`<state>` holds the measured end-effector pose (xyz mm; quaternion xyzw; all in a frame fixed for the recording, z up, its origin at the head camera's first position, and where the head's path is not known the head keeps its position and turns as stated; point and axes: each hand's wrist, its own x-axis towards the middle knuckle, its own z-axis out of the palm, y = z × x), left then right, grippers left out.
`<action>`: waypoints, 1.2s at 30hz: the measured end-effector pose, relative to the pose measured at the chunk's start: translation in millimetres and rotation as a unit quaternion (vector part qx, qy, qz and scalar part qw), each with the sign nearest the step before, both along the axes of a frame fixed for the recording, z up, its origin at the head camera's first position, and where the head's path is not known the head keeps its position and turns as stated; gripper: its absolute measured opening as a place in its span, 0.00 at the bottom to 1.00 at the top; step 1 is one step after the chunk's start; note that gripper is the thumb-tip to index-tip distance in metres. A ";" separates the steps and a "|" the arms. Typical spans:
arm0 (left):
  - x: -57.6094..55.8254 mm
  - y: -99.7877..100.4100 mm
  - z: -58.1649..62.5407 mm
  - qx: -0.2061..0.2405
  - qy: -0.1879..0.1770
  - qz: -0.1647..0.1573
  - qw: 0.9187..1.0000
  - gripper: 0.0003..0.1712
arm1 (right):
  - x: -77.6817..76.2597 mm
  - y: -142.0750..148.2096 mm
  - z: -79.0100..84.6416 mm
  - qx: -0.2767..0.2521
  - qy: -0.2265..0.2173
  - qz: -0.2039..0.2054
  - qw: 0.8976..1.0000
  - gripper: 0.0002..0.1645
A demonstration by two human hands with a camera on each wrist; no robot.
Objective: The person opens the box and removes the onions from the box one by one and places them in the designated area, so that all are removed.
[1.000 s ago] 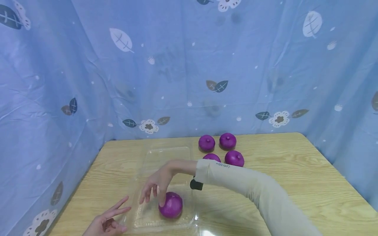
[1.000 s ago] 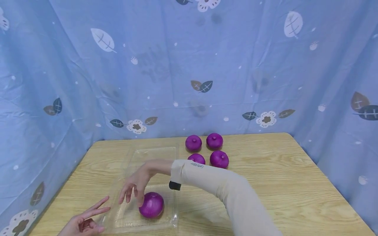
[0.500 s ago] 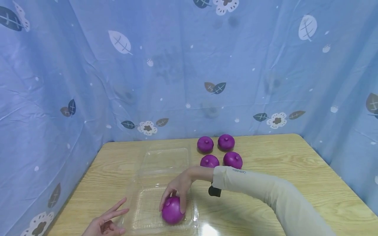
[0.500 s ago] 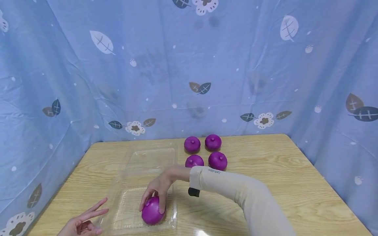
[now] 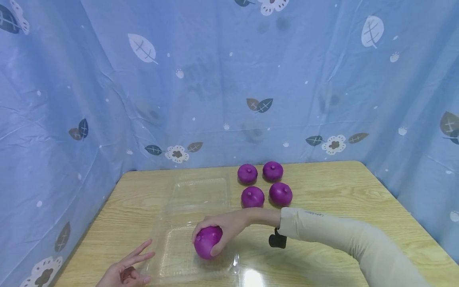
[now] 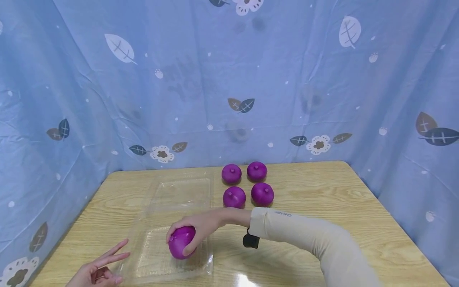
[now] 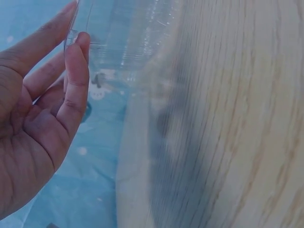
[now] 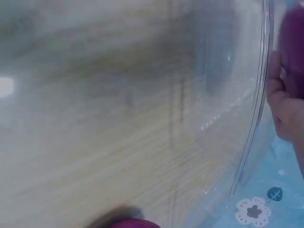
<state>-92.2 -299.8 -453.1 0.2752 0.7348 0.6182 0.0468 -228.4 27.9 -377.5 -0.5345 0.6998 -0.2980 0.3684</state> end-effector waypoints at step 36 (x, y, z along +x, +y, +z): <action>-0.1 1.4 4.7 -0.024 0.017 0.018 0.999 0.28 | 68.5 139.7 -50.4 -0.227 -0.119 -0.173 0.951 0.36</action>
